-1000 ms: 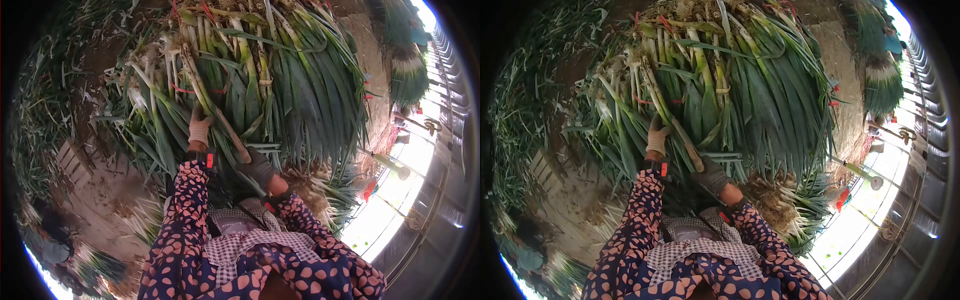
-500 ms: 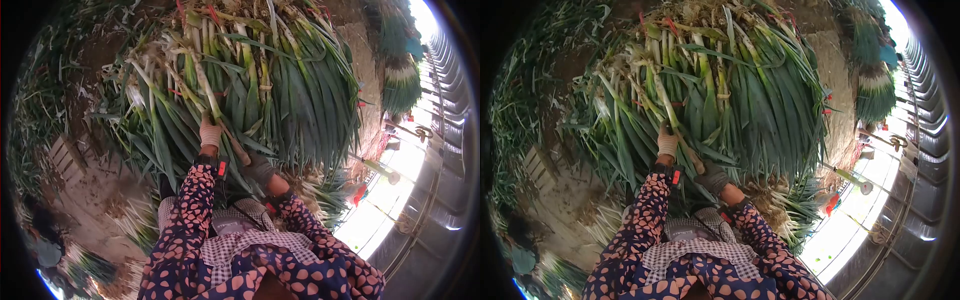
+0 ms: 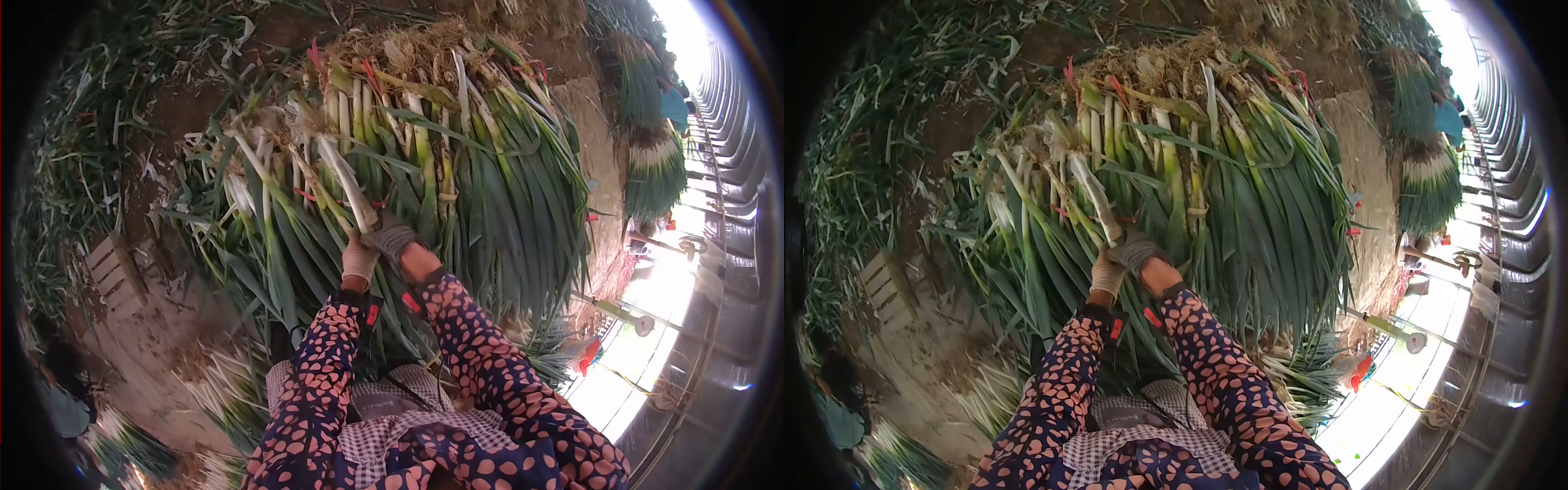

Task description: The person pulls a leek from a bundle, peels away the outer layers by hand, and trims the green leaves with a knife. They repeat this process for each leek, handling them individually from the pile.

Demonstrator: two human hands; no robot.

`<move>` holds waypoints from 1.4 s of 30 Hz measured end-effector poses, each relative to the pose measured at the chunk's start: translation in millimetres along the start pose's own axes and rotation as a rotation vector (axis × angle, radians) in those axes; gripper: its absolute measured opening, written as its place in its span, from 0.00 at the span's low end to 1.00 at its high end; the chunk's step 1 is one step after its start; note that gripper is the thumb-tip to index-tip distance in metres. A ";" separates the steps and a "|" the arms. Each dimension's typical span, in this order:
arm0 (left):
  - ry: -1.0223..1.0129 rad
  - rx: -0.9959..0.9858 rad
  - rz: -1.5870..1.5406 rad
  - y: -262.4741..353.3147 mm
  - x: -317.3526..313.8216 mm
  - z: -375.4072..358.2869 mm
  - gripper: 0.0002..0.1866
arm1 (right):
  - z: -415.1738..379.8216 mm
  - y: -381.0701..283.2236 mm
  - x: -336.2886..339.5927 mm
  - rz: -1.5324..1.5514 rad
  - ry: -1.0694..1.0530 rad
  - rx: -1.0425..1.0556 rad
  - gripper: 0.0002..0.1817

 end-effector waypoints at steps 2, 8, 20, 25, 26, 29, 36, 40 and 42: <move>-0.057 -0.064 0.380 16.4 3.4 -3.8 0.34 | 13.7 -9.8 1.4 -0.085 -0.009 0.000 0.33; -0.065 0.066 0.007 44.9 13.4 -17.0 0.39 | -4.1 -10.7 4.7 -0.115 -0.037 -0.016 0.30; 0.636 -0.202 0.494 182.6 202.8 -61.7 0.30 | -178.6 145.0 -44.5 -0.189 -0.267 -0.079 0.32; 0.449 0.141 1.286 212.1 195.5 -37.2 0.23 | -188.1 113.7 -30.9 0.022 -0.215 -0.110 0.33; 0.389 -0.131 1.217 206.5 165.1 -26.1 0.16 | -191.8 90.9 -21.5 0.070 -0.328 -0.176 0.34; 0.193 0.084 0.905 163.8 109.8 6.9 0.21 | -179.4 92.5 -24.2 0.242 -0.210 -0.043 0.33; 0.295 0.139 0.592 107.6 108.2 14.6 0.28 | -185.4 155.1 -27.2 0.348 -0.188 -0.186 0.34; 0.207 0.146 0.494 90.0 101.2 10.2 0.28 | -197.7 138.0 -7.8 0.199 -0.192 -0.231 0.37; 0.206 0.137 0.511 97.8 88.0 2.1 0.30 | -202.1 127.7 0.8 0.178 -0.191 -0.200 0.35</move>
Point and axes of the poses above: each hand's wrist, its own z-axis towards the middle knuckle, its own x-axis out of the back of the hand, y = z × x, the point moved 9 cm from there along z, towards the middle knuckle, and after that the axes turned 10 degrees about -x, right-handed, at the moved point
